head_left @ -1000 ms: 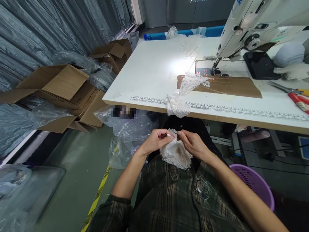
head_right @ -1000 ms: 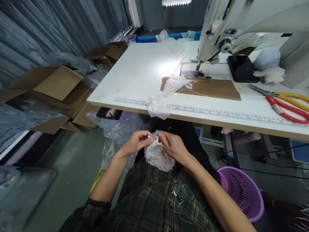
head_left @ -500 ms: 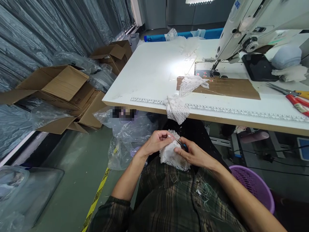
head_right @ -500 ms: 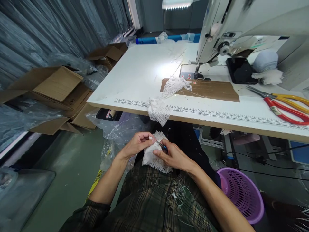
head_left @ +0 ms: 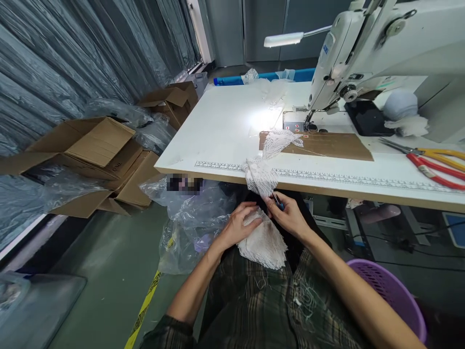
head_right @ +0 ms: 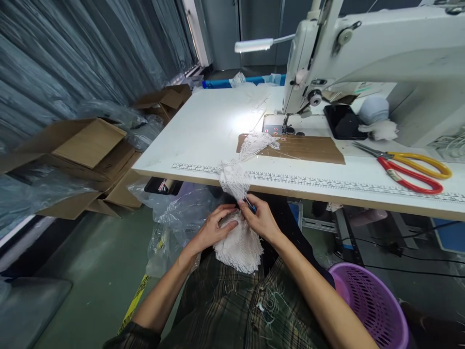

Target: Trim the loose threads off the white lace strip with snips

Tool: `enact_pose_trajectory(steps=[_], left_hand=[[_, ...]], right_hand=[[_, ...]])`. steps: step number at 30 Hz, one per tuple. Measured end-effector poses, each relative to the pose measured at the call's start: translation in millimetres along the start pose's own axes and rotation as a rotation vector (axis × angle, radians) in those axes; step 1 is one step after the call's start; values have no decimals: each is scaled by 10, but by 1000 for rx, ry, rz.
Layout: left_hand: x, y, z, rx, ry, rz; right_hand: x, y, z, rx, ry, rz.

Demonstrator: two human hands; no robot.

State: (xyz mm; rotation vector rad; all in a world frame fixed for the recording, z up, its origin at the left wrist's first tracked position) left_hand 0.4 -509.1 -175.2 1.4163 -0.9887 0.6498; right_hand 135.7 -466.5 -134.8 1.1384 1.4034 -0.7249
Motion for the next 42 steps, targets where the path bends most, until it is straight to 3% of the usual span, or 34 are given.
enact_pose_trajectory(steps=[3,5,7,10,13,18,23,27,36,42], left_hand=[[-36,20,-53,-18,82,494],[4,-52,-68,-111,143,822],[101,-137,-66,-232,172,1016],[247,-249,-38,-408,169,1057],[283,-286,10,-482,177,883],[174,-178,89,-426,275,598],[135,-17,90,-270,286,541],[144,66,90,-194,289,477],[266,112,69,-226,181,384],[259,131,59,-201,180,380]], right_hand=[[-189,-96,127,-56,70,47],[-364,-260,319,-245,142,118],[-497,-445,571,-482,164,186],[-601,-642,924,-791,109,197],[-606,-670,1075,-924,40,207],[-430,-437,925,-841,-107,229],[-214,-144,607,-484,-199,162],[-80,-80,449,-300,-204,172],[-86,-278,279,-328,-70,231],[-54,-254,260,-262,-95,279]])
Point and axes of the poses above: each hand's wrist, its own z-axis away from the middle knuckle, its own y-axis out of the back of the hand, x = y × z, the point moved 8 cm from there along -z, towards the middle knuckle, and after that the axes turned 7 degrees about -z, right-handed, at the moved point
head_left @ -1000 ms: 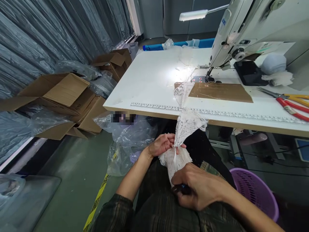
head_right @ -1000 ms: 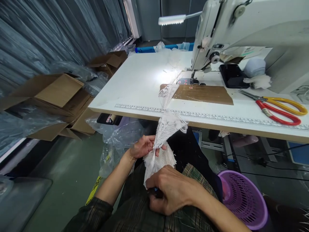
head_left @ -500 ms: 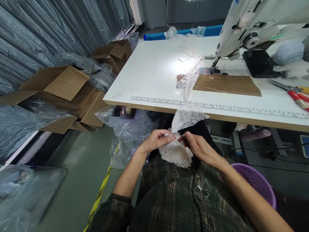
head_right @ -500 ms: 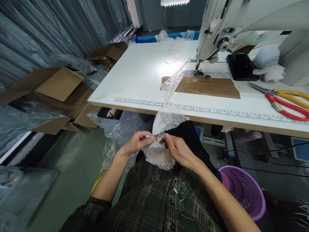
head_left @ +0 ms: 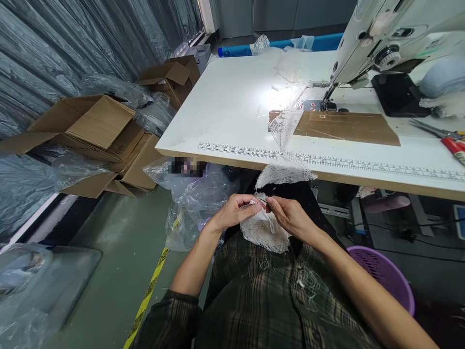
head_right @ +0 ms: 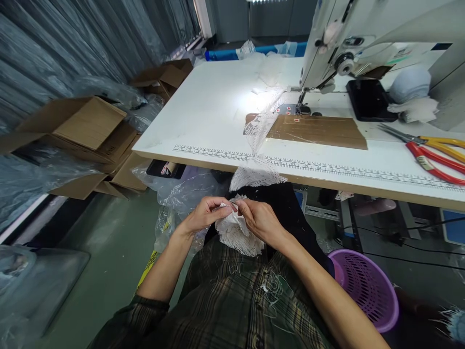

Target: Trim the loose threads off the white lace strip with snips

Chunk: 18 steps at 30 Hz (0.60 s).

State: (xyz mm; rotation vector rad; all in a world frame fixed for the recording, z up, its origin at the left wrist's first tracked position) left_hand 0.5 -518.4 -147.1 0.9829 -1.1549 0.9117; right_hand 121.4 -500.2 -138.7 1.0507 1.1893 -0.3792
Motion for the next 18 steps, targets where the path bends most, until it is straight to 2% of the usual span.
enact_pose_trajectory(steps=[4,9,13,18], left_hand=[[-19,10,0,21,32,-30],[-3,-9,-3,30,44,-25],[39,-50,1,14,35,-7],[72,-93,-2,-15,41,-36]], right_hand=[[-10,-25,30,-11,13,8],[67,-33,47,52,-35,21],[117,-71,105,8,-49,-131],[70,-46,147,-14,-27,-120]])
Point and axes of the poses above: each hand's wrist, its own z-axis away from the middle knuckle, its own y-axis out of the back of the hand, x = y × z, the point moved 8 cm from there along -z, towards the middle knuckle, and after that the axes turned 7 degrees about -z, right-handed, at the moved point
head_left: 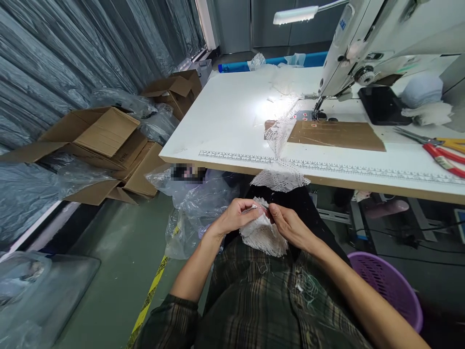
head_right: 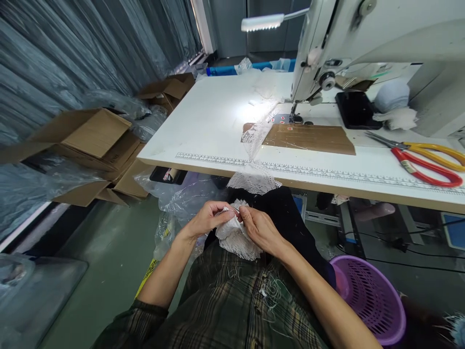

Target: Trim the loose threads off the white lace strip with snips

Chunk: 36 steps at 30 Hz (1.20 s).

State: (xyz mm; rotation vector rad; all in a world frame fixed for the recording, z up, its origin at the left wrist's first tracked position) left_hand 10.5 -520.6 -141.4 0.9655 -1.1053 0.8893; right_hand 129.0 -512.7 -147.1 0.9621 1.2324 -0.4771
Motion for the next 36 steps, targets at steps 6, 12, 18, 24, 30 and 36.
enact_pose_trajectory(steps=[6,12,18,24,30,36], left_hand=[[-22,5,-20,24,24,-32],[-92,-34,-26,32,46,-22],[-261,110,-160,168,2,-190],[-51,411,-345,486,-122,-279],[265,-161,-177,240,-391,-590],[341,-156,18,228,-454,-545]], right_hand=[[-46,25,-55,3,16,100],[164,-55,25,-33,-70,-129],[425,-105,212,-163,-127,86],[181,277,111,97,18,201],[-113,510,1,394,63,1],[-198,492,29,423,39,-6]])
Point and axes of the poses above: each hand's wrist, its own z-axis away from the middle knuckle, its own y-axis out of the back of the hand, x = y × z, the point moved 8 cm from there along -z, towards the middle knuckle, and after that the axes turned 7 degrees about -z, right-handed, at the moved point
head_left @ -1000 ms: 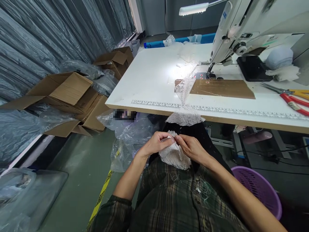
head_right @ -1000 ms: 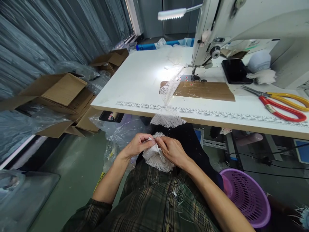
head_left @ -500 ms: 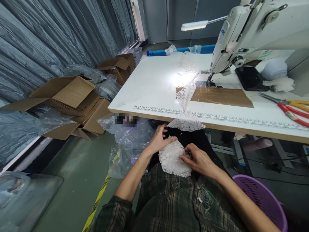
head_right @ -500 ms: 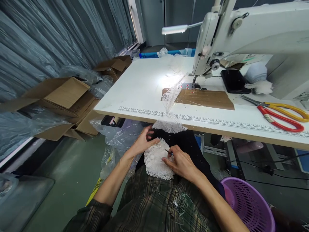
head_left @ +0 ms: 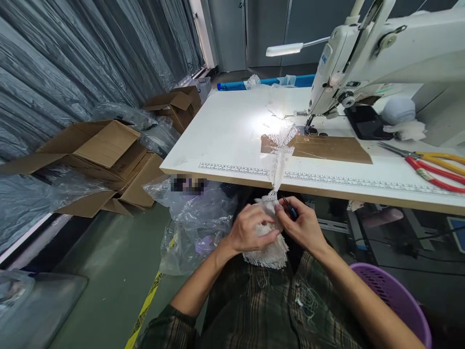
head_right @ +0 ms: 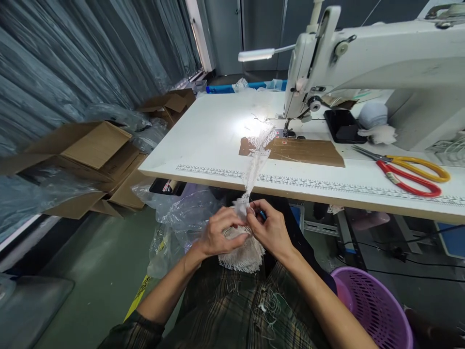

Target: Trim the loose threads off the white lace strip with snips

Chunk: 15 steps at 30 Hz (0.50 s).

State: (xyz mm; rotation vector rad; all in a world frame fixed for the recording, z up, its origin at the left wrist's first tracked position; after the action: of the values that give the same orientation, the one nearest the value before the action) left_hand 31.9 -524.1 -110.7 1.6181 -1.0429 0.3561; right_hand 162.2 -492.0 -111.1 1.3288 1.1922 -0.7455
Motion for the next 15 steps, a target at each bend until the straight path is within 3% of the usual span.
enact_pose_trajectory(steps=[2,3,4,7,9,15], left_hand=[[-135,204,4,136,85,121],[-201,232,4,133,122,231],[-250,191,4,65,154,379],[-215,-141,90,-332,248,854],[-165,-268,174,-464,319,992],[-337,-243,255,-312,548,838]], right_hand=[[-66,-97,102,-152,38,-36],[-111,-164,174,-250,70,-58],[-155,-236,257,-353,102,-81],[-219,-389,479,-575,157,-129],[-178,-398,524,-592,133,-130],[77,-225,377,-429,-37,-80]])
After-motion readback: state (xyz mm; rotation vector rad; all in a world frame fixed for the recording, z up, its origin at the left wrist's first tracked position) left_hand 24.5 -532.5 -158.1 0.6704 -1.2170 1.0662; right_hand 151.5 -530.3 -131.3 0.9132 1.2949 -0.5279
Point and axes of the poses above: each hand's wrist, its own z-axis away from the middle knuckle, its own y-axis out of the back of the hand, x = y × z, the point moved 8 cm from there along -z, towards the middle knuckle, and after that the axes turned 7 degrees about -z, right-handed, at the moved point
